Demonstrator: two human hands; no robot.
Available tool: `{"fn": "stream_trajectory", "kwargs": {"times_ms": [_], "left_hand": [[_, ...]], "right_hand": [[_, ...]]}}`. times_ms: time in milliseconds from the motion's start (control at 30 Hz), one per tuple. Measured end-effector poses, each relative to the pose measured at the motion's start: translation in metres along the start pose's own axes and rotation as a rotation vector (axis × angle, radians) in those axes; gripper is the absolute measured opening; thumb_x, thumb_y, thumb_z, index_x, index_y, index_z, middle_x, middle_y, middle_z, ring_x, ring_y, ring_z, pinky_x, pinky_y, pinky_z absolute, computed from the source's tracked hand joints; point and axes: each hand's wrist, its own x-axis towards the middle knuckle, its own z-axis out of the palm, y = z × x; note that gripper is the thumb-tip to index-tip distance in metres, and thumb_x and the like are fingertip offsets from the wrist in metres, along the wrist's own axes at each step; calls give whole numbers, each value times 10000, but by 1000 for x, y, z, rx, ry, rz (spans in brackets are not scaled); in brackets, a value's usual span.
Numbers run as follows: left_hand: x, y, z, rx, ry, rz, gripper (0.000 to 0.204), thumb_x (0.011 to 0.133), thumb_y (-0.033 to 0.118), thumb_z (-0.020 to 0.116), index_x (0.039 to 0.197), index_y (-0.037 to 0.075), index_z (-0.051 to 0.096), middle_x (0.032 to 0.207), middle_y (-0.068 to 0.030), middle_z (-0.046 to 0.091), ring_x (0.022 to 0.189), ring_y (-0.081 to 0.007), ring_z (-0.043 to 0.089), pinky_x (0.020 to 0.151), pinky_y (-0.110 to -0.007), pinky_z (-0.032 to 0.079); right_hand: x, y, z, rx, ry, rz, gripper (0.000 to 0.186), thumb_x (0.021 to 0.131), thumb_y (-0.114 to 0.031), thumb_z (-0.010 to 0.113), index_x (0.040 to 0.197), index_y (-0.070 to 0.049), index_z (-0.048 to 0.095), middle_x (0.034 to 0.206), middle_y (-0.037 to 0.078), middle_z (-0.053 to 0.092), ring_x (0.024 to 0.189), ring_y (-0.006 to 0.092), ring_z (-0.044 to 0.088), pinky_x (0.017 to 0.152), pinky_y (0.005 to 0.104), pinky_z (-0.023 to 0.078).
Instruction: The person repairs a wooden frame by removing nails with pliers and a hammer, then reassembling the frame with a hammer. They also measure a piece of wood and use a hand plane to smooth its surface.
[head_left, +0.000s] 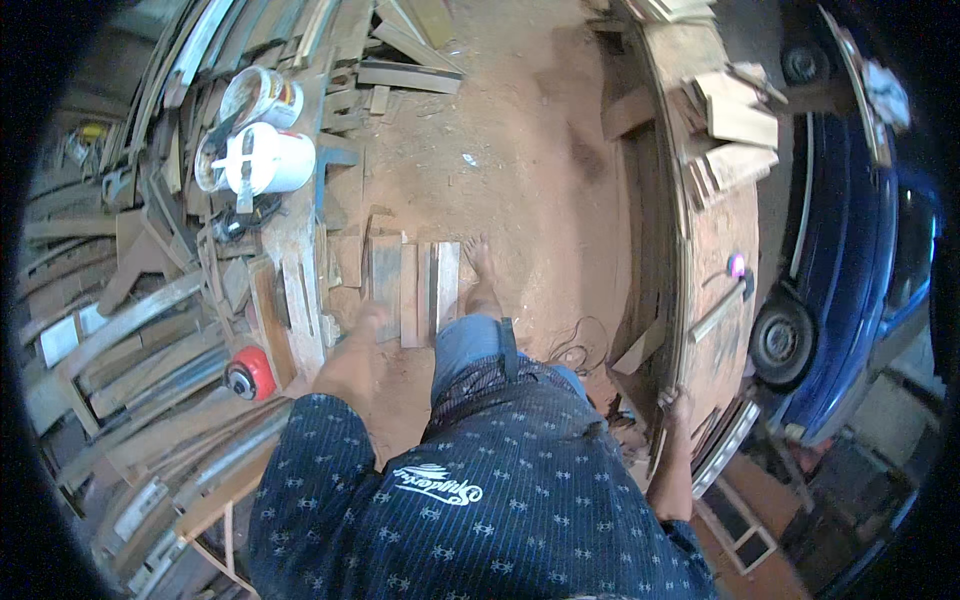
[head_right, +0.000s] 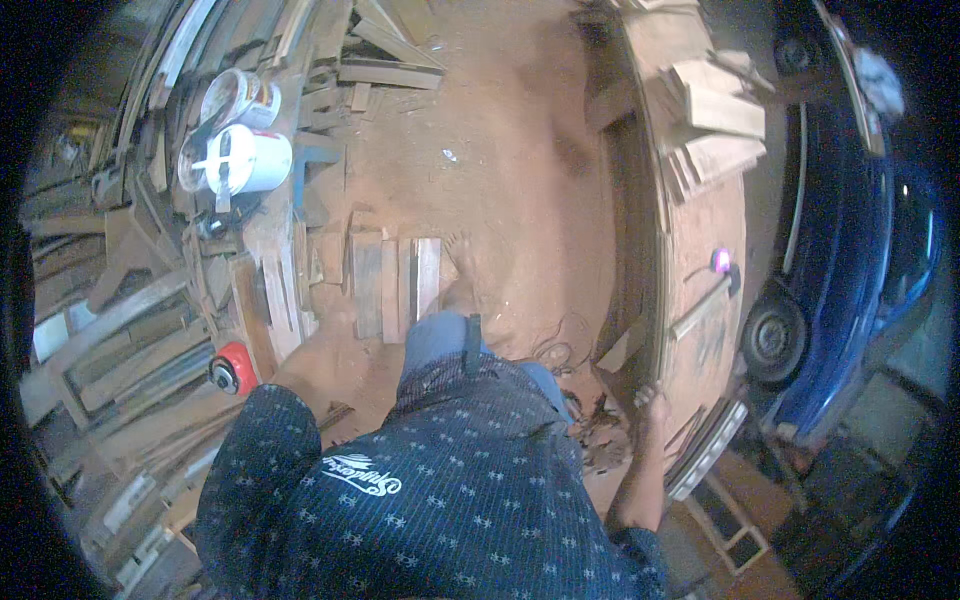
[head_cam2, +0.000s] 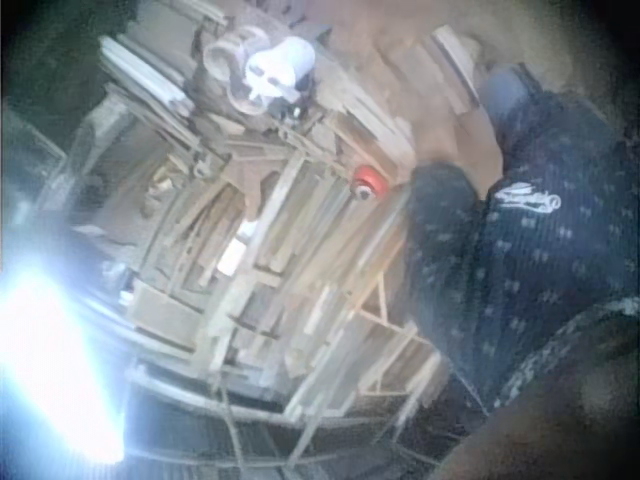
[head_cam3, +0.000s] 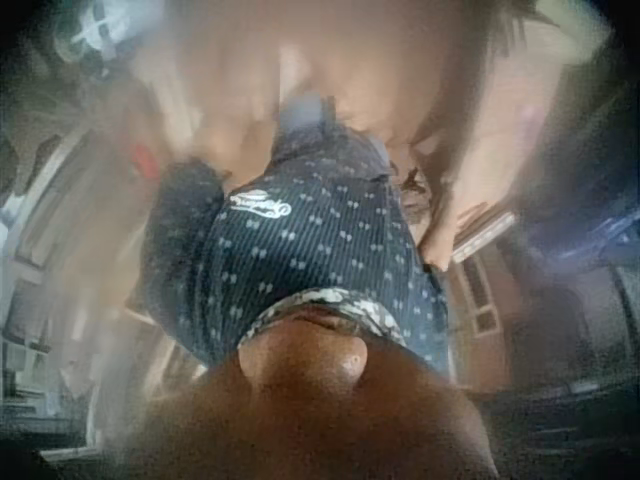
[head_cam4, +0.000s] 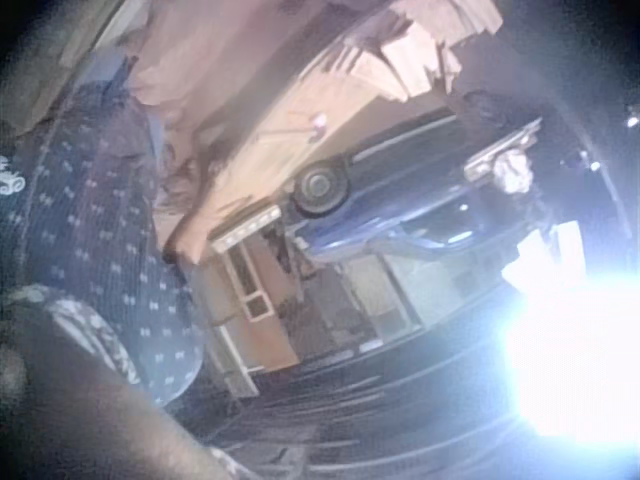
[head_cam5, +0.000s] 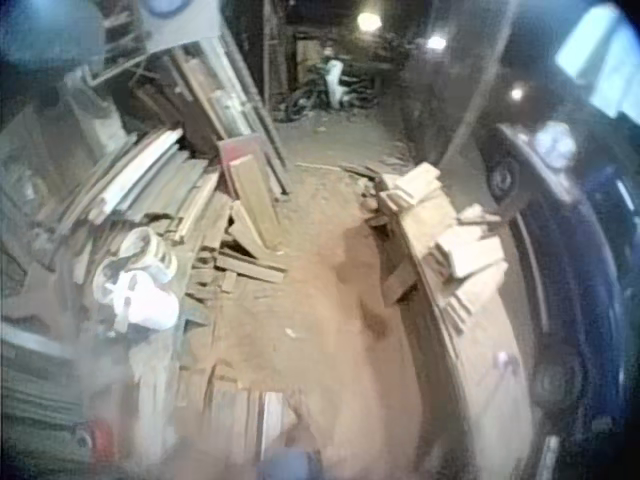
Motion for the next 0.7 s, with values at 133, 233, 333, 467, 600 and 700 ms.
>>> {"fn": "stream_trajectory", "kwargs": {"times_ms": [133,233,333,467,600,700], "left_hand": [[15,-2,-49,103,297,164,383,929,324,577,1034,-12,730,1063,-261,709,954,-370,710,798,-468,539],[10,37,-62,-83,435,280,405,958,347,553,1021,-23,705,980,-235,714,923,-329,708,780,-426,535],[-28,108,-47,-537,272,231,424,986,384,548,1104,-3,673,880,-159,711,819,-216,683,731,-336,532],[-120,144,46,-718,170,519,351,983,315,599,1137,9,675,921,-127,706,809,-156,665,726,-297,524],[-222,99,128,-210,128,614,351,975,306,616,1148,11,691,1048,-191,726,976,-249,701,879,-372,527],[-262,46,165,-186,90,568,366,963,317,619,1102,-14,690,977,-182,721,921,-258,692,847,-372,519]], "right_hand": [[-38,108,14,-238,329,-202,319,1012,-249,576,1240,-28,560,831,59,619,618,124,552,523,273,456],[-25,218,-34,-532,228,-267,292,1006,-268,596,1168,-26,622,837,48,622,630,118,554,535,280,471],[-52,294,-36,-316,130,-30,282,950,-220,648,1116,3,692,996,95,705,823,196,672,729,323,535],[-85,380,-98,-429,152,52,259,959,-207,643,1108,4,639,837,97,665,629,174,635,519,297,502],[-122,433,-158,-324,246,303,231,955,-244,677,988,-24,614,771,89,636,558,165,589,483,297,480],[-134,456,-173,-398,320,287,242,952,-255,681,993,-25,616,763,89,634,559,161,583,479,297,476]]}}
